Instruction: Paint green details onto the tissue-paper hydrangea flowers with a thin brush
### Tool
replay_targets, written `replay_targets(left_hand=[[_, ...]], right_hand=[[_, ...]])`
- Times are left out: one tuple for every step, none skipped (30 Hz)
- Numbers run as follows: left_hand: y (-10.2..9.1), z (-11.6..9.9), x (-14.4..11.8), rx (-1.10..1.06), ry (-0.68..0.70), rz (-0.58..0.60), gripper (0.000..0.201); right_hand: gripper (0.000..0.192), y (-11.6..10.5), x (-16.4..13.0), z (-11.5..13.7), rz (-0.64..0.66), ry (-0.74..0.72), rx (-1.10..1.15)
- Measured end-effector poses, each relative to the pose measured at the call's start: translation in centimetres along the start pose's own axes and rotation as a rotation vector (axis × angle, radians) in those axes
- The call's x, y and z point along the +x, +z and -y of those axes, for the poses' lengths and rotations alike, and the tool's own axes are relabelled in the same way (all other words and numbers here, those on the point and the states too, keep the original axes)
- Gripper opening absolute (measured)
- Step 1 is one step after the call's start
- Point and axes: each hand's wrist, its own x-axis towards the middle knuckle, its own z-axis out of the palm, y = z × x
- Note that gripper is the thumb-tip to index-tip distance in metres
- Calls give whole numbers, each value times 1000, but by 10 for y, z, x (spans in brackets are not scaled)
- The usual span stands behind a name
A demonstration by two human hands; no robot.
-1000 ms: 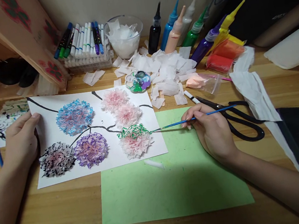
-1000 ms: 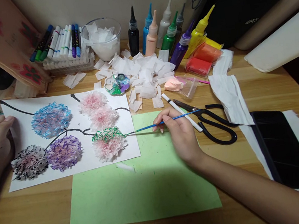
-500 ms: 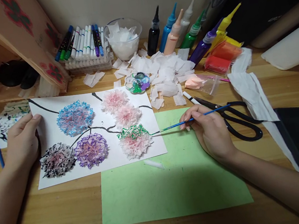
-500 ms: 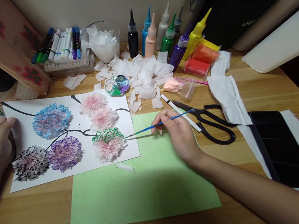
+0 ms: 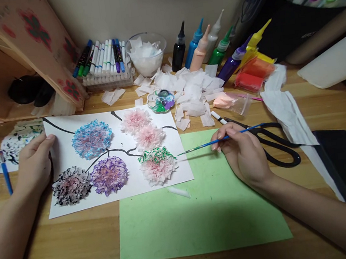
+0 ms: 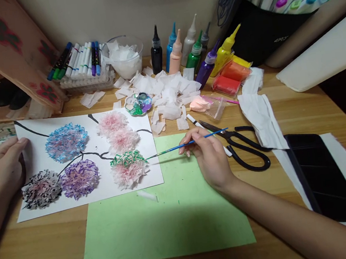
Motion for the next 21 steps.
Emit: replay_targets(left_hand=[[-1, -3, -1, -33, -26, 19, 40], [-2, -5, -2, -64, -51, 37, 35], [-2, -7, -3, -79, -73, 49, 30], [-3, -8, -3, -83, -93, 55, 25], [-3, -8, -4, -96, -115, 66, 21], [-3, -8, -4, -120, -134, 82, 19], [-3, -8, -4, -148, -145, 94, 19], [-4, -9, -4, -168, -145, 102, 20], [-5, -9, -4, -178, -139, 104, 20], [-6, -10, -4, -181, -135, 110, 20], [-7, -11, -5, -183, -133, 124, 20], [-9, -11, -6, -191, -128, 148, 19], [-11, -12, -6, -202, -117, 177, 18], [-13, -12, -7, -216, -102, 205, 17], [-14, -11, -7, -232, -87, 223, 17], [-14, -10, -7, -246, -73, 232, 17], [-14, -8, -7, -258, -64, 232, 17], [-14, -7, -6, -268, -61, 226, 18], [-13, -5, -6, -278, -60, 217, 19], [-12, -4, -5, -288, -60, 214, 21], [-11, -3, -5, -299, -65, 209, 23]], right_hand=[[22, -1, 0, 0, -10, -18, 8], [21, -1, 1, 0, -17, -41, 6], [19, -2, 2, 0, -20, -75, -7], [17, -2, 4, 2, -15, -118, -39], [16, -2, 8, 4, -7, -176, -84], [15, -2, 13, 8, 0, -242, -144], [14, 0, 19, 12, 6, -309, -218], [14, 3, 27, 18, 9, -376, -299], [16, 7, 36, 23, 16, -431, -386], [17, 12, 46, 29, 27, -478, -472], [19, 17, 56, 34, 45, -520, -541], [21, 23, 67, 38, 82, -537, -600], [22, 29, 76, 40, 106, -557, -631], [24, 35, 84, 42, 123, -567, -652], [26, 39, 91, 42, 134, -581, -673], [29, 44, 97, 41, 146, -598, -684], [31, 47, 101, 40, 162, -609, -697], [33, 50, 103, 38, 181, -616, -713], [34, 52, 105, 37, 208, -616, -730], [34, 54, 105, 35, 240, -608, -751], [34, 54, 105, 34, 270, -595, -771]])
